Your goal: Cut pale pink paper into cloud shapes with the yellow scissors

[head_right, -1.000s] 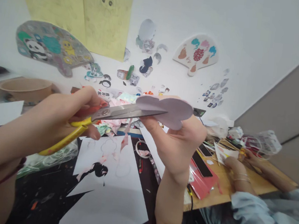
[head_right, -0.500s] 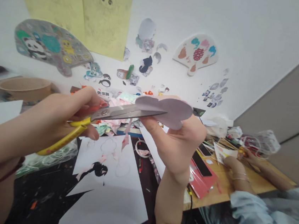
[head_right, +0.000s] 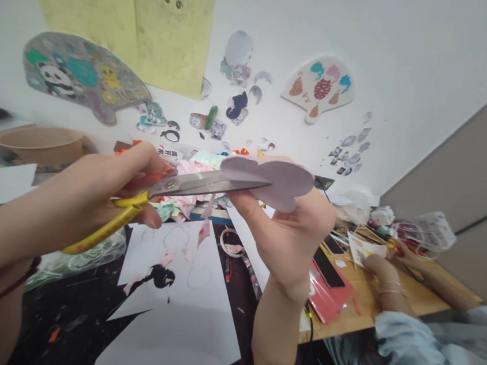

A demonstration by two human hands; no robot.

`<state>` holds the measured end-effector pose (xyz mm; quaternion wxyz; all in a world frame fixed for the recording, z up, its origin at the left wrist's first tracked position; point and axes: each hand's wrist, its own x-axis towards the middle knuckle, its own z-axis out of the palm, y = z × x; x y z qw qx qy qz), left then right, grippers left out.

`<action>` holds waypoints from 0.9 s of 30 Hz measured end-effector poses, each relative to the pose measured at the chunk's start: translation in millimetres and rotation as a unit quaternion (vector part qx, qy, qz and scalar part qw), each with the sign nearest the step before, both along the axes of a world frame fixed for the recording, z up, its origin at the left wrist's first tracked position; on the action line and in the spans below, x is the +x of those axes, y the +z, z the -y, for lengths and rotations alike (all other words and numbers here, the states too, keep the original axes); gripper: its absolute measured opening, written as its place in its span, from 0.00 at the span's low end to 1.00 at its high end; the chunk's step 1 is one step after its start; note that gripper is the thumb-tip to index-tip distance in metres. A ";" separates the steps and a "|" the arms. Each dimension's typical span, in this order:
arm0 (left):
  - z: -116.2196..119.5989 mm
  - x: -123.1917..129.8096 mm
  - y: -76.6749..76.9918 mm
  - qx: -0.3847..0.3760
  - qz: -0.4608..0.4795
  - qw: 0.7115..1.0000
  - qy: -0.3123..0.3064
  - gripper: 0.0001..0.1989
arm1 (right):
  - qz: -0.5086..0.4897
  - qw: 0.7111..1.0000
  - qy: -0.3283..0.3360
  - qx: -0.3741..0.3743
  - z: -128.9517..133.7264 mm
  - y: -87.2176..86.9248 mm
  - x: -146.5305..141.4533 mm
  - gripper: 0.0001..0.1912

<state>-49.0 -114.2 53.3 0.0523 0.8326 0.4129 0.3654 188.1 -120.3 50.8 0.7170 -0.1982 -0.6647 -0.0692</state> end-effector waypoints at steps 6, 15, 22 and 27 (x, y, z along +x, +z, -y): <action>0.7 3.1 4.0 -0.005 -0.048 0.999 0.025 0.19 | 0.021 0.999 0.029 0.004 1.4 4.6 -4.4 0.11; -0.1 7.1 -4.1 0.038 -0.074 0.996 0.041 0.21 | 0.047 0.998 0.032 -0.002 2.5 6.5 -3.8 0.12; 0.2 10.7 -3.1 0.023 -0.059 0.998 0.029 0.18 | 0.054 0.998 -0.001 -0.028 8.4 7.3 -3.1 0.13; -2.1 10.5 -5.0 0.006 -0.041 0.999 0.029 0.17 | 0.029 0.999 0.043 0.010 2.4 5.5 -4.4 0.12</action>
